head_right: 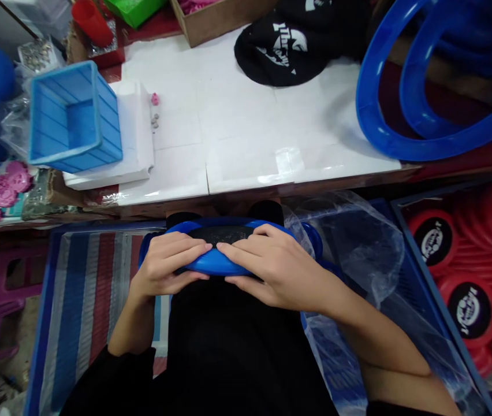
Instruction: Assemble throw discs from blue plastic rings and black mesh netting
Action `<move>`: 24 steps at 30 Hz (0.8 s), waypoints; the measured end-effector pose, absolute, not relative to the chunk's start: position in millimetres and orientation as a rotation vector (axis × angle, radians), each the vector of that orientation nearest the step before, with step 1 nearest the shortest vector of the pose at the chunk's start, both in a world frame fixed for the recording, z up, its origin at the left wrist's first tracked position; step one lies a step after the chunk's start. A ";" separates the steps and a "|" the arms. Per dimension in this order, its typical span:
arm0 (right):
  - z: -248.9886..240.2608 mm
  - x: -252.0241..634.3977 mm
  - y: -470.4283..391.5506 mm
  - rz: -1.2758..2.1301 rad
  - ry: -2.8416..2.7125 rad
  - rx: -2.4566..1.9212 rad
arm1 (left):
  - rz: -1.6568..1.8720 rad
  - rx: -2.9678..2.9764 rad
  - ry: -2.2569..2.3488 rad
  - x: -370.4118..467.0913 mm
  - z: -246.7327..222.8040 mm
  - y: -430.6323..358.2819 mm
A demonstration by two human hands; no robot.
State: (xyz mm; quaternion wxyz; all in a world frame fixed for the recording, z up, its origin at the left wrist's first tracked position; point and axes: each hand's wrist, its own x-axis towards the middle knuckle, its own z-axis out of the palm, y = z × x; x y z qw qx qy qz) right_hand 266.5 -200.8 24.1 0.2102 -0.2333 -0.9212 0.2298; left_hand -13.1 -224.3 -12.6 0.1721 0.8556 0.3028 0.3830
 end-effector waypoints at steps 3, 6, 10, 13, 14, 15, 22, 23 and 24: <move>26.0 256.8 -205.9 0.478 -2.568 -0.651 | 1.105 2.359 0.829 -18.4 -15.1 -220.8; 35.1 257.5 -201.0 0.521 -2.648 -0.695 | 1.134 2.269 0.749 -27.9 -22.3 -215.8; 45.8 274.7 -183.3 0.875 -2.711 -0.764 | 1.186 2.196 0.782 -45.1 -27.4 -214.5; 42.2 283.0 -175.8 0.959 -2.650 -0.786 | 1.087 2.140 0.895 -46.3 -19.8 -220.8; 39.2 282.8 -175.6 0.970 -2.632 -0.787 | 0.998 2.159 0.935 -42.1 -15.7 -223.5; 35.9 281.7 -176.2 0.982 -2.619 -0.786 | 0.900 2.198 0.971 -36.1 -11.3 -226.1; 29.8 285.7 -177.1 1.234 -2.579 -0.747 | 0.764 2.327 0.928 -7.6 1.8 -226.0; 30.6 289.4 -175.8 1.268 -2.573 -0.748 | 0.786 2.296 0.915 -10.2 1.0 -224.7; 31.1 292.7 -174.7 1.285 -2.566 -0.755 | 0.811 2.260 0.905 -13.4 0.0 -223.4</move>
